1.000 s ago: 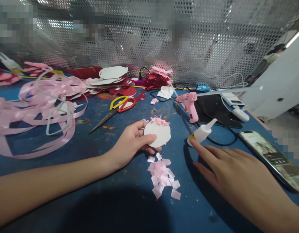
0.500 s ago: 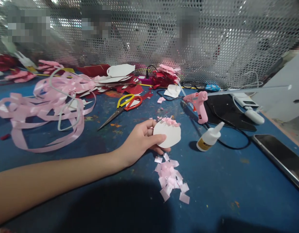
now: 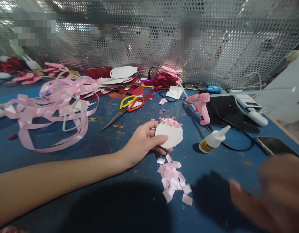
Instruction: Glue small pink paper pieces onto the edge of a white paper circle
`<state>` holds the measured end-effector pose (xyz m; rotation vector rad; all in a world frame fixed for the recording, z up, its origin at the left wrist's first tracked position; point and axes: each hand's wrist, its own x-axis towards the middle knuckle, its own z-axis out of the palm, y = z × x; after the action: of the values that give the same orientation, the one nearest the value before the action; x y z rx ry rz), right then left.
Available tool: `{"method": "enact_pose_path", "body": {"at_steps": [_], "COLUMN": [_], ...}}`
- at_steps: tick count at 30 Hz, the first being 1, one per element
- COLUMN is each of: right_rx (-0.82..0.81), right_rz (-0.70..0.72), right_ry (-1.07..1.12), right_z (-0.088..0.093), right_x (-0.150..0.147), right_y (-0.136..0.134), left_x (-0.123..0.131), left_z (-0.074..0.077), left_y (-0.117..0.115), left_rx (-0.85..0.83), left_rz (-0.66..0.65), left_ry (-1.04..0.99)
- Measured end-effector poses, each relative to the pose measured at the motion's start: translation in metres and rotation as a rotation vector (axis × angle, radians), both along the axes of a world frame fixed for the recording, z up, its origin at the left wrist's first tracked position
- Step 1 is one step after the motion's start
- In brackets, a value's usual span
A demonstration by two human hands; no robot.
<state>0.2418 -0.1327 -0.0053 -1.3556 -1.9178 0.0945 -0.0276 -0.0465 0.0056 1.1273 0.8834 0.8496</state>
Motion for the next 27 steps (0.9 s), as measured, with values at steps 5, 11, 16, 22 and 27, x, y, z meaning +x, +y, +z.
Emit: {"method": "enact_pose_path", "body": {"at_steps": [5,11,16,22,27], "right_rx": [-0.010,-0.278,-0.238,-0.141,-0.058], "right_rz": [-0.137,0.046,0.020,0.183,0.346], "right_ry": [-0.240,0.047,0.372,0.845,0.956], "right_z": [-0.006,0.005,0.037,0.079,0.108], "right_x": [-0.002,-0.014,-0.028,-0.061,-0.094], "right_y": [0.035,0.047,0.054,0.068,0.089], "left_x": [0.001,0.001,0.002,0.004,0.004], "left_z": [0.000,-0.002,-0.004,-0.002,0.001], "left_y": [0.000,0.000,0.000,0.000,-0.001], "left_rx": [0.002,0.019,0.028,-0.029,-0.063], "left_rz": [0.022,0.030,0.058,0.110,0.141], "left_ry": [-0.019,-0.032,-0.054,-0.077,-0.061]}}
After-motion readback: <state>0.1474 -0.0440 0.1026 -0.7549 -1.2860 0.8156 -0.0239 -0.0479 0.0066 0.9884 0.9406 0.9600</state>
